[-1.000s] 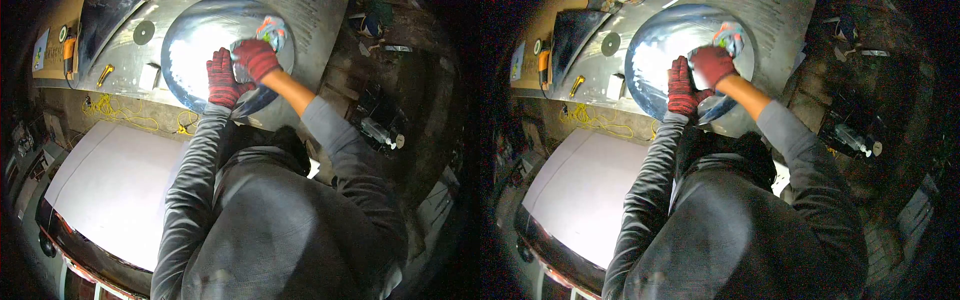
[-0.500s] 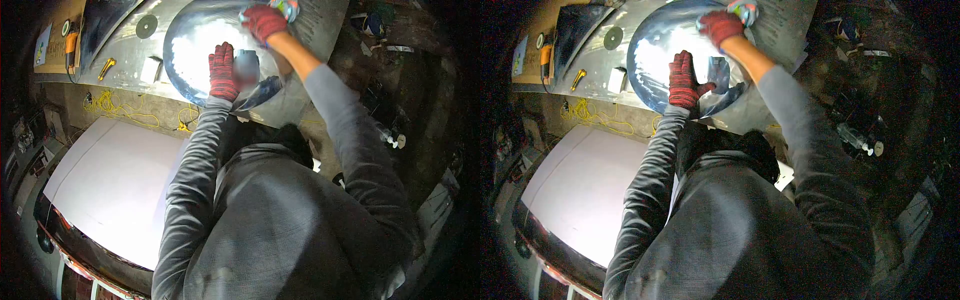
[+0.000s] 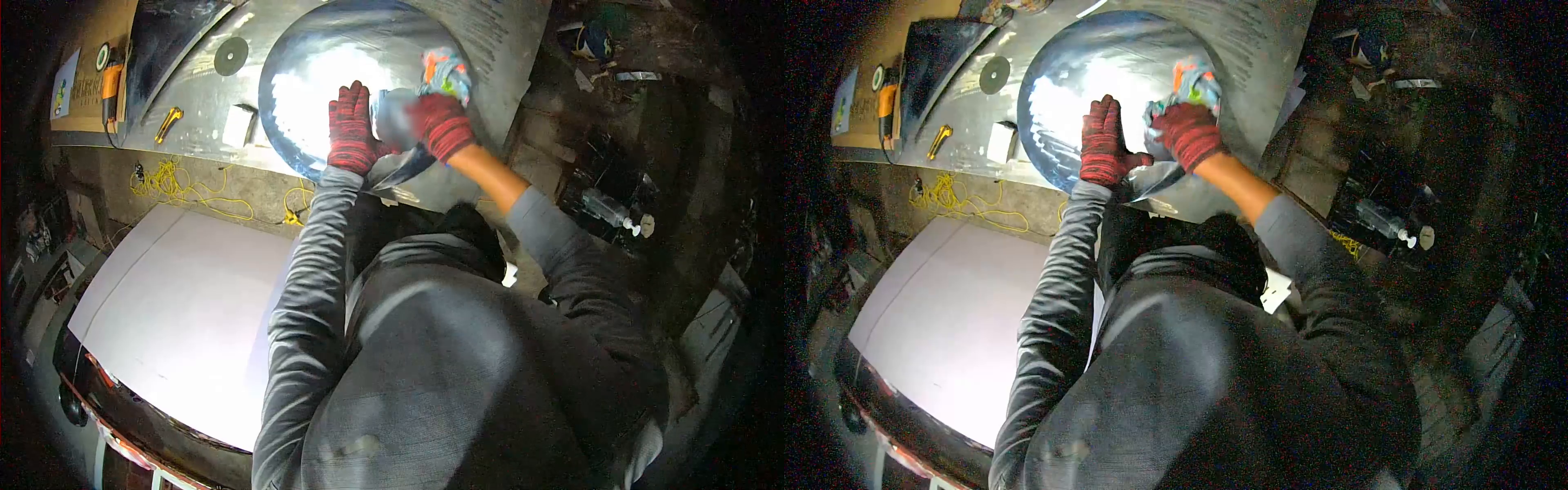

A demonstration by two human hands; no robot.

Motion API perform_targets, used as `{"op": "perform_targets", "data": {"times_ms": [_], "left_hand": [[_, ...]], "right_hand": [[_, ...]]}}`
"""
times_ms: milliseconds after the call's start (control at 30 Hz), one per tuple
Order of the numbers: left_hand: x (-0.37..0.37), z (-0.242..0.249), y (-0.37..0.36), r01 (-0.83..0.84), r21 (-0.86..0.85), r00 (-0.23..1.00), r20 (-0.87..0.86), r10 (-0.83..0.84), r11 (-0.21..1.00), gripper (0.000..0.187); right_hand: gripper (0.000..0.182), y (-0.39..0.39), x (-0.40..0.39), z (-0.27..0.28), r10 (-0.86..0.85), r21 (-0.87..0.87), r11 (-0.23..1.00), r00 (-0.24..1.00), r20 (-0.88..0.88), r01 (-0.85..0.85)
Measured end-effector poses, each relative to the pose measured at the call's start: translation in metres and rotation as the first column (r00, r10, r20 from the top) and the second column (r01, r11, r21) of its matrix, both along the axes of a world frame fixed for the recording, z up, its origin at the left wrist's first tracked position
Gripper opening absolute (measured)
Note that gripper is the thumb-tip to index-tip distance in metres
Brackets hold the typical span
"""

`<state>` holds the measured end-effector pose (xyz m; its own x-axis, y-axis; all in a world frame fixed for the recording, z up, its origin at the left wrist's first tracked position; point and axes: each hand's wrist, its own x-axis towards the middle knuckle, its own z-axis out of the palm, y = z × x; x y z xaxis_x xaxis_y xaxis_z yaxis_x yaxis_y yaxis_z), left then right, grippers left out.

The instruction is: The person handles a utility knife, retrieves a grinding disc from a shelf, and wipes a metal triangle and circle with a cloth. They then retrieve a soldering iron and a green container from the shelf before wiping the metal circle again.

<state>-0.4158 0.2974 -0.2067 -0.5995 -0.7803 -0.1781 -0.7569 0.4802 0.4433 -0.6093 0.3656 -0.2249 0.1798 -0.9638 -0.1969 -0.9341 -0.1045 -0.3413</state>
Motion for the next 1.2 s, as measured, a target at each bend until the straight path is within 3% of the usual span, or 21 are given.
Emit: {"op": "perform_targets", "data": {"times_ms": [33, 67, 133, 167, 233, 267, 300, 367, 433, 500, 567, 600, 667, 733, 800, 867, 933, 1000, 1067, 1100, 1200], "left_hand": [[0.001, 0.005, 0.0, 0.033, -0.001, 0.998, 0.056, -0.033, 0.999, 0.13], [0.003, 0.008, 0.002, 0.065, 0.004, 0.991, 0.114, -0.065, 0.998, 0.129], [0.007, 0.011, 0.005, 0.071, 0.007, 0.99, 0.125, -0.071, 0.997, 0.128], [0.006, 0.012, 0.004, 0.072, 0.015, 0.989, 0.131, -0.073, 0.997, 0.128], [0.005, 0.011, 0.004, 0.076, -0.013, 0.989, 0.126, -0.074, 0.997, 0.124], [0.008, 0.011, 0.006, 0.077, -0.013, 0.989, 0.128, -0.075, 0.997, 0.124], [0.012, 0.009, 0.008, 0.033, -0.065, 0.997, 0.069, -0.029, 0.997, 0.12], [0.017, 0.007, 0.016, -0.017, -0.12, 1.0, 0.0, 0.017, 0.993, 0.115], [0.032, 0.009, 0.033, -0.178, -0.37, 0.979, 0.023, 0.201, 0.912, 0.105], [0.053, 0.008, 0.041, -0.306, -0.366, 0.94, 0.032, 0.341, 0.879, 0.098], [0.067, 0.008, 0.048, -0.415, -0.36, 0.87, 0.114, 0.481, 0.836, 0.099], [0.068, 0.017, 0.048, -0.495, -0.278, 0.83, 0.128, 0.542, 0.823, 0.1], [0.077, -0.006, 0.057, -0.562, -0.274, 0.826, -0.155, 0.541, 0.78, 0.098], [0.075, -0.009, 0.059, -0.597, -0.239, 0.8, -0.24, 0.549, 0.766, 0.096], [0.074, -0.009, 0.061, -0.634, -0.204, 0.763, -0.321, 0.561, 0.746, 0.095], [0.077, -0.008, 0.061, -0.643, -0.102, 0.732, -0.373, 0.57, 0.759, 0.09], [0.082, -0.015, 0.061, -0.651, -0.126, 0.723, -0.403, 0.561, 0.748, 0.084], [0.093, -0.042, 0.062, -0.715, -0.015, 0.577, -0.578, 0.578, 0.699, 0.079], [0.126, -0.103, 0.052, -0.758, -0.142, 0.615, -0.478, 0.627, 0.636, 0.068], [0.129, -0.107, 0.051, -0.785, 0.204, 0.361, -0.616, 0.7, 0.585, 0.061], [0.143, -0.096, 0.055, -0.71, 0.495, 0.123, -0.613, 0.781, 0.501, 0.042]], "right_hand": [[0.027, -0.027, -0.007, -0.005, 0.007, 0.187, 0.982, 0.991, -0.135, 0.018], [0.025, -0.037, -0.019, 0.015, -0.083, 0.075, 0.992, 0.975, -0.205, 0.101], [0.025, -0.062, -0.048, -0.009, -0.151, -0.232, 0.969, 0.941, -0.303, 0.081], [0.025, -0.076, -0.061, -0.014, -0.165, -0.329, 0.941, 0.957, -0.241, 0.079], [0.034, -0.099, -0.066, 0.021, -0.306, -0.021, 0.951, 0.946, 0.106, 0.309], [0.042, -0.103, -0.061, 0.069, -0.255, 0.138, 0.956, 0.965, -0.058, 0.26], [0.042, -0.1, -0.062, 0.057, -0.254, 0.137, 0.956, 0.965, -0.057, 0.26], [0.029, -0.091, -0.071, 0.009, -0.243, -0.202, 0.951, 0.97, -0.017, 0.235], [0.029, -0.076, -0.085, -0.02, -0.253, -0.248, 0.936, 0.967, 0.02, 0.25], [0.029, -0.061, -0.083, -0.006, -0.276, -0.329, 0.901, 0.958, 0.073, 0.285], [0.028, -0.039, -0.083, 0.0, -0.309, -0.258, 0.905, 0.94, 0.145, 0.337], [0.027, -0.033, -0.081, 0.002, -0.347, -0.186, 0.904, 0.915, 0.206, 0.385], [0.022, -0.014, -0.061, 0.008, -0.45, 0.002, 0.891, 0.882, 0.143, 0.454], [0.019, 0.017, -0.034, -0.006, -0.317, -0.081, 0.942, 0.943, 0.097, 0.325], [0.017, 0.056, 0.014, -0.042, -0.348, -0.137, 0.916, 0.917, 0.194, 0.377], [0.019, 0.078, 0.052, -0.081, -0.417, 0.319, 0.885, 0.882, 0.221, 0.339], [0.02, 0.067, 0.1, 0.004, -0.214, 0.256, 0.943, 0.977, -0.023, 0.213], [0.026, 0.057, 0.121, 0.024, -0.055, 0.267, 0.963, 0.997, 0.053, 0.039], [0.024, 0.043, 0.146, 0.025, -0.06, 0.288, 0.956, 0.997, 0.049, 0.043], [0.024, 0.033, 0.155, 0.025, -0.007, 0.322, 0.947, 0.999, 0.033, -0.004], [0.023, 0.009, 0.179, 0.044, 0.085, 0.395, 0.915, 0.996, 0.019, -0.086]]}}
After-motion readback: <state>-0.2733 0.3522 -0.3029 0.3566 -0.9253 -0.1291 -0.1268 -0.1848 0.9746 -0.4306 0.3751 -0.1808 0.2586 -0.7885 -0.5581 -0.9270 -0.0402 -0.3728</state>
